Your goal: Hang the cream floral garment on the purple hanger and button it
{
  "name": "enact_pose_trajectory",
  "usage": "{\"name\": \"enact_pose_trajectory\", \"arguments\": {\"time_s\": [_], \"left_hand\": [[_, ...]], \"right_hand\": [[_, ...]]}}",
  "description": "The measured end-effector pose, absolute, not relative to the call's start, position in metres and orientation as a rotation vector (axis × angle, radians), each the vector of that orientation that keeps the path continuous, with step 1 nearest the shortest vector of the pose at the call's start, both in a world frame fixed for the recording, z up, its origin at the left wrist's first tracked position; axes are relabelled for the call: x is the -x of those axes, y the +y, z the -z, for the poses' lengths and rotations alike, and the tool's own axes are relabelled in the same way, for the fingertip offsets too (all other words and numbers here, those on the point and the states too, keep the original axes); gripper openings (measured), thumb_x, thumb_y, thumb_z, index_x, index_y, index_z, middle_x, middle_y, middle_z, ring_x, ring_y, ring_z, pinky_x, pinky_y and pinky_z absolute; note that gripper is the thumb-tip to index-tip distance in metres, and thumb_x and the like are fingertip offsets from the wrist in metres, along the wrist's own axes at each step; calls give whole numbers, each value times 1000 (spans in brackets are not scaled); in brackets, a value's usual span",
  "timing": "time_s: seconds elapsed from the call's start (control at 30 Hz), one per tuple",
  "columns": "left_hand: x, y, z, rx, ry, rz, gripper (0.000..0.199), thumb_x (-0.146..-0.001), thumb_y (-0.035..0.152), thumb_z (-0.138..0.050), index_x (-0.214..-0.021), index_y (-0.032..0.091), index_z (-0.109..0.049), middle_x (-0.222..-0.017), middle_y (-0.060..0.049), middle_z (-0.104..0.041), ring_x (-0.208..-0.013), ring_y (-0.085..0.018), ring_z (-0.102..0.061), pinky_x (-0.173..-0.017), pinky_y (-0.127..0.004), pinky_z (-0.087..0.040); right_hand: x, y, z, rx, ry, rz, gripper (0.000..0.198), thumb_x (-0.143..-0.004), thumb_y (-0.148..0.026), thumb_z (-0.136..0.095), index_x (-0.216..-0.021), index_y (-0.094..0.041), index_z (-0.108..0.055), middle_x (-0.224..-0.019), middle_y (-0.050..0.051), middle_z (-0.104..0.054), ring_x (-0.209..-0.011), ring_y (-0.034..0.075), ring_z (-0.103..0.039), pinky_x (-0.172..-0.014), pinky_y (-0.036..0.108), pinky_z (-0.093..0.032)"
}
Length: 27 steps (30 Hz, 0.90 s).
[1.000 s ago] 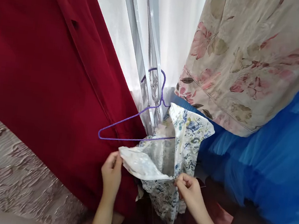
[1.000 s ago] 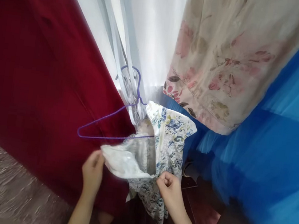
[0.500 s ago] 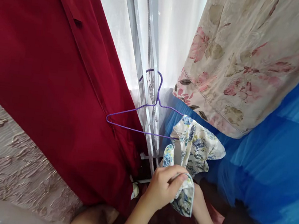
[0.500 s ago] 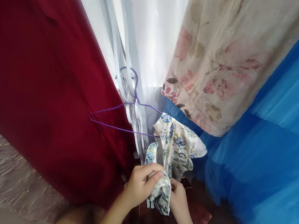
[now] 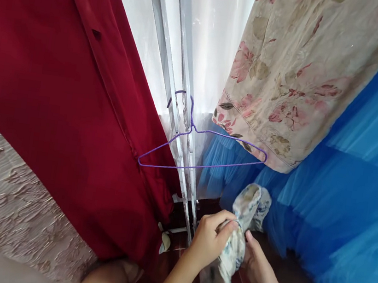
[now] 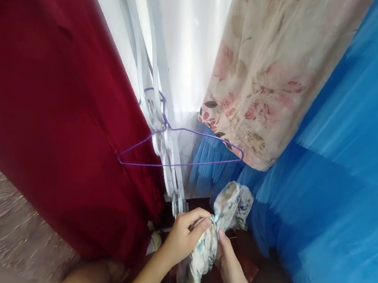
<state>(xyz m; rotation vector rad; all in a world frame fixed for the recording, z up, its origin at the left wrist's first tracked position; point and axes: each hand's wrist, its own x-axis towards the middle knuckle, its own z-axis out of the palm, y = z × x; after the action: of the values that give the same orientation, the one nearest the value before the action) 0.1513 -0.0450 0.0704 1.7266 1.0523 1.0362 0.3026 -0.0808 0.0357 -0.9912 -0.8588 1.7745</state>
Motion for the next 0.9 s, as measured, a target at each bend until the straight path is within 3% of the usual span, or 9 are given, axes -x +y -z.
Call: {"name": "enact_pose_trajectory", "arguments": {"time_s": [0.1, 0.23, 0.33, 0.43, 0.5, 0.63, 0.73, 0.8, 0.9], "left_hand": [[-143, -53, -58, -1508, 883, -998, 34, -97, 51, -55, -108, 19, -59, -86, -3, -62, -78, -16, -56, -71, -27, -41], [-127, -71, -37, -1240, 616, -889, 48, -89, 61, -63, -112, 19, -56, -104, -6, -63, -100, -20, -59, -89, -30, -43], [-108, -87, -24, -1188, 651, -743, 49, -81, 54, -76, -110, 18, -62, -105, -7, -67, -104, -23, -62, -95, -35, -44], [-89, -106, -22, -1179, 750, -660, 64, -79, 50, -79, -132, 21, -60, -131, -9, -64, -128, -30, -55, -111, -42, -38], [-78, -116, -27, -1145, 822, -603, 73, -80, 50, -79, -142, 22, -54, -139, -9, -61, -133, -32, -52, -114, -44, -36], [-52, -116, -51, -1287, 977, -586, 58, -83, 49, -74, -132, 20, -63, -127, -8, -68, -119, -31, -61, -103, -38, -46], [-16, -108, -82, -1523, 1251, -610, 32, -89, 46, -66, -104, 19, -74, -99, -4, -74, -96, -24, -66, -86, -29, -50], [14, -106, -105, -1654, 1452, -570, 29, -93, 44, -60, -91, 19, -72, -83, -2, -71, -82, -20, -64, -77, -25, -48], [53, -108, -135, -1810, 1514, -520, 28, -98, 39, -50, -92, 22, -72, -86, -2, -70, -83, -20, -64, -77, -26, -48]], "right_hand": [[-304, -84, -44, 968, -723, -1881, 57, -79, -65, -69, -111, -18, -73, -101, 12, -75, -104, 32, -68, -96, 46, -50], [-316, -80, -70, 977, -892, -1869, 46, -59, -37, -91, -97, -18, -72, -84, 5, -72, -78, 23, -66, -72, 32, -52], [-323, -70, -91, 899, -1189, -1843, 34, -64, -37, -89, -83, -16, -70, -73, 3, -64, -64, 16, -57, -60, 25, -47], [-320, -57, -106, 897, -1373, -1788, 28, -65, -30, -88, -81, -16, -69, -71, 2, -62, -61, 14, -52, -55, 24, -45], [-316, -48, -113, 946, -1433, -1721, 25, -64, -24, -88, -79, -17, -69, -69, 1, -62, -59, 14, -52, -54, 24, -45], [-312, -33, -125, 944, -1430, -1613, 25, -61, -18, -89, -77, -17, -70, -68, 2, -65, -58, 15, -56, -54, 25, -48], [-321, -25, -134, 912, -1460, -1582, 25, -61, -18, -89, -72, -19, -67, -63, 1, -61, -53, 13, -52, -48, 24, -43], [-329, -20, -139, 922, -1540, -1583, 26, -63, -18, -89, -76, -20, -67, -63, 0, -60, -51, 12, -50, -46, 23, -40], [-334, -9, -142, 957, -1597, -1499, 35, -63, -19, -88, -93, -21, -71, -71, 2, -64, -55, 13, -52, -48, 23, -41]]}}
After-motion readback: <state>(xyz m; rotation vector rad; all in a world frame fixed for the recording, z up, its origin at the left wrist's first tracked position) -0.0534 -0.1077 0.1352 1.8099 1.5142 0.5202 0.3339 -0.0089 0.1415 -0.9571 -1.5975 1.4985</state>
